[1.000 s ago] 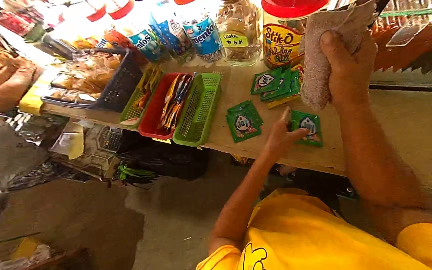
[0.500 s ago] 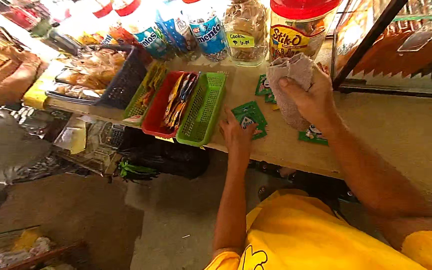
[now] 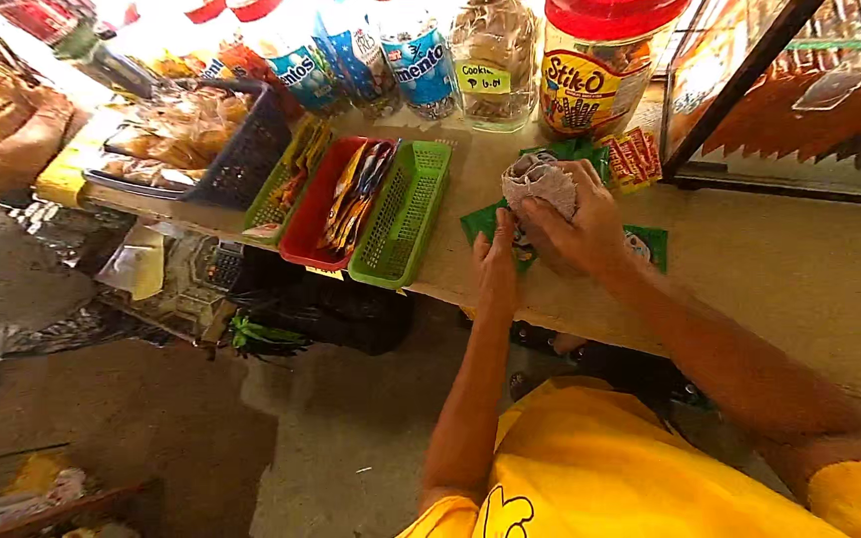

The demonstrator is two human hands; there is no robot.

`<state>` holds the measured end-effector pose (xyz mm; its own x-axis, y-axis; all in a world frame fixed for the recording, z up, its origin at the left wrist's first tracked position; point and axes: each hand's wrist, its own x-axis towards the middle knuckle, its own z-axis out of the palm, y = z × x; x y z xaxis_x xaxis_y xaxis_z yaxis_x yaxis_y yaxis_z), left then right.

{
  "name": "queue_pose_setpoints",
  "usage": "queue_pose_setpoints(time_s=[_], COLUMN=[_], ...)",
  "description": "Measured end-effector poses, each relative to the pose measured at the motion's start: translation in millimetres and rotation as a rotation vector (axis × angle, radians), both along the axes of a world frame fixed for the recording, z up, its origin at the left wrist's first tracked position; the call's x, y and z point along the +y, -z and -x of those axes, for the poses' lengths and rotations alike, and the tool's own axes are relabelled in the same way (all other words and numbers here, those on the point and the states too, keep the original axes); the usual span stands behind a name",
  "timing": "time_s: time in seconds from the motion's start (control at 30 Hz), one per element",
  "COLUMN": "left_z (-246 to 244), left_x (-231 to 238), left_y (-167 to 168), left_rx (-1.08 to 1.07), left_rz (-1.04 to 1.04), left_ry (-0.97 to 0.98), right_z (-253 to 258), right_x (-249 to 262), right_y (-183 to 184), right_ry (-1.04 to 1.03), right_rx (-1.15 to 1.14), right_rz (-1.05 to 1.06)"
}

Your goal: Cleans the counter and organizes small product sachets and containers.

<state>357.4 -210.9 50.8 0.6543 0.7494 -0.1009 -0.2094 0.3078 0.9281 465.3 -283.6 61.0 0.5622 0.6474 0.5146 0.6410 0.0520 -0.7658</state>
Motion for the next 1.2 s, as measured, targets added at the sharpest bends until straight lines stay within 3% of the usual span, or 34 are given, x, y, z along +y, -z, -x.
queue_pose_setpoints(time_s=[0.1,0.2,0.33,0.47,0.53,0.6,0.67,0.83,0.9,1.0,1.07,1.2], left_z=[-6,-14,-10,-12,-19,-20,-14,-1,-5,-9,-6,-1], left_x=[2,20,-12,-24,-7,14,14,-45,-39,-2,6,-30], left_y=[-1,-1,-3,-1,-5,-9,-12,-8,-14,-28,-36,-25], left_rx=[-0.119,-0.288,-0.043,-0.001,-0.036,-0.182,-0.158,0.101,0.041,-0.012,0.01,-0.088], left_rz=[-0.04,0.047,-0.136,-0.2,-0.13,-0.121,-0.16,-0.33,-0.307,-0.299,-0.314,-0.371], left_ry=[0.079,0.072,0.069,0.159,0.042,0.035,0.024,0.085,0.09,0.006,-0.074,0.007], right_z=[22,29,4,-6,9,21,20,-3,-3,17,30,14], right_x=[-4,-1,1,0,-1,1,4,-10,-7,3,5,1], right_y=[6,10,3,3,8,12,13,-1,12,16,14,10], right_ry=[-0.031,-0.131,-0.026,0.075,0.011,-0.108,-0.181,-0.016,-0.019,-0.191,-0.249,-0.202], right_rx=[-0.011,-0.074,0.003,0.116,0.068,-0.011,-0.021,0.316,0.153,-0.016,0.083,0.356], right_rz=[0.04,0.02,0.012,0.002,0.001,-0.027,-0.087,0.014,-0.011,-0.079,-0.101,-0.175])
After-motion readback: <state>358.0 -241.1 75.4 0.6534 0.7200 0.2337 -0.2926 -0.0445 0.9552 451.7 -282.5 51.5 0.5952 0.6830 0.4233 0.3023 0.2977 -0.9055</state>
